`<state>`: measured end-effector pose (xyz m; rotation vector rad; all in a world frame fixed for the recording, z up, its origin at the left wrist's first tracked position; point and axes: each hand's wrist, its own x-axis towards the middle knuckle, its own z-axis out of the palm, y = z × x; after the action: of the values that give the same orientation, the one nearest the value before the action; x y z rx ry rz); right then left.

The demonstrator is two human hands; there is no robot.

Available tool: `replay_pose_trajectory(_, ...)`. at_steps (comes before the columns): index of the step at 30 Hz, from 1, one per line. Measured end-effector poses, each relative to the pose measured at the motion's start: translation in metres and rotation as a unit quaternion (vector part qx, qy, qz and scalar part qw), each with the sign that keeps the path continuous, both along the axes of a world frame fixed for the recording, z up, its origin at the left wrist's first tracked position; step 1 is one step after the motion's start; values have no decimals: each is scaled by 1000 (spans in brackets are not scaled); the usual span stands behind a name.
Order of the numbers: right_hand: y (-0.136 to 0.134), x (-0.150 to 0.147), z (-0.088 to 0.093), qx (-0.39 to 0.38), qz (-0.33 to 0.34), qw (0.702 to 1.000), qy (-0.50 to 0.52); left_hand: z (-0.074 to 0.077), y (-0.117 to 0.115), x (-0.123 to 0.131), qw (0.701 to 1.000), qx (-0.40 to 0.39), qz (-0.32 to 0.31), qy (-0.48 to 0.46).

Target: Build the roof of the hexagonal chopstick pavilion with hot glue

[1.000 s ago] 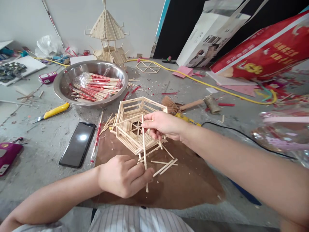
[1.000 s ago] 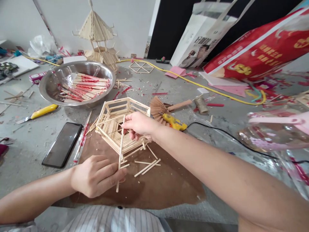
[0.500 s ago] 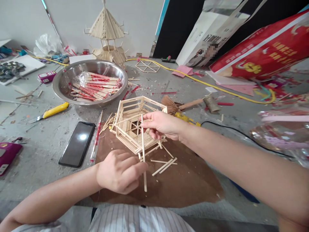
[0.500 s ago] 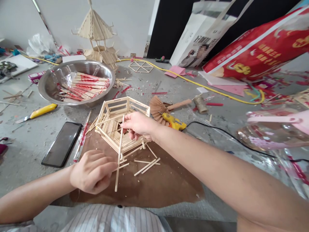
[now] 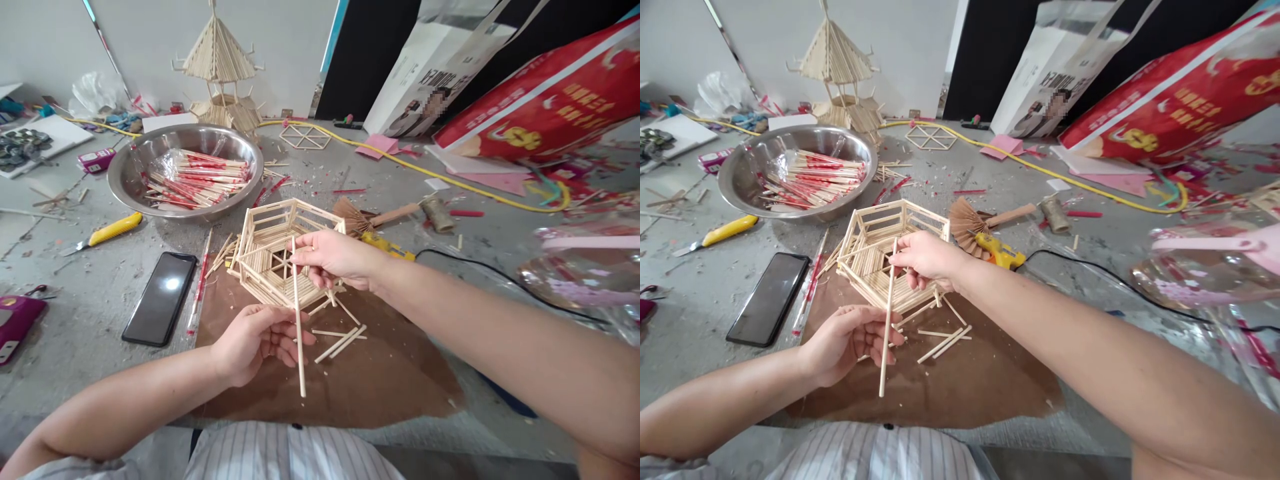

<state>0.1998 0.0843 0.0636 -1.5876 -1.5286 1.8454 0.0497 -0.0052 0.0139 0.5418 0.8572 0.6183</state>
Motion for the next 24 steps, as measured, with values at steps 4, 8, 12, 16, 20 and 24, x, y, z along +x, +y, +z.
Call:
replay_pose_trajectory(4,-1,-1,1,1,-2,1000,-5,1,0,1,999,-38,2,-14)
replay_pose_trajectory(8,-1,-1,1,-2,-7,1000,-2,-1,0,2,998,-54,5,-26)
replay_pose_trajectory(12,-1,-1,2,-1,-9,1000,3,-3,-1,4,997,-61,8,-48)
replay_pose_trajectory(16,-1,-2,2,1,-10,1000,0,-4,-1,3,997,-61,14,-52)
replay_pose_trajectory(20,-2,-2,3,5,-5,1000,-6,-3,-3,2,997,-59,16,-52)
replay_pose_trajectory(24,-2,-2,3,5,-5,1000,-7,-1,-2,3,997,-52,15,-49)
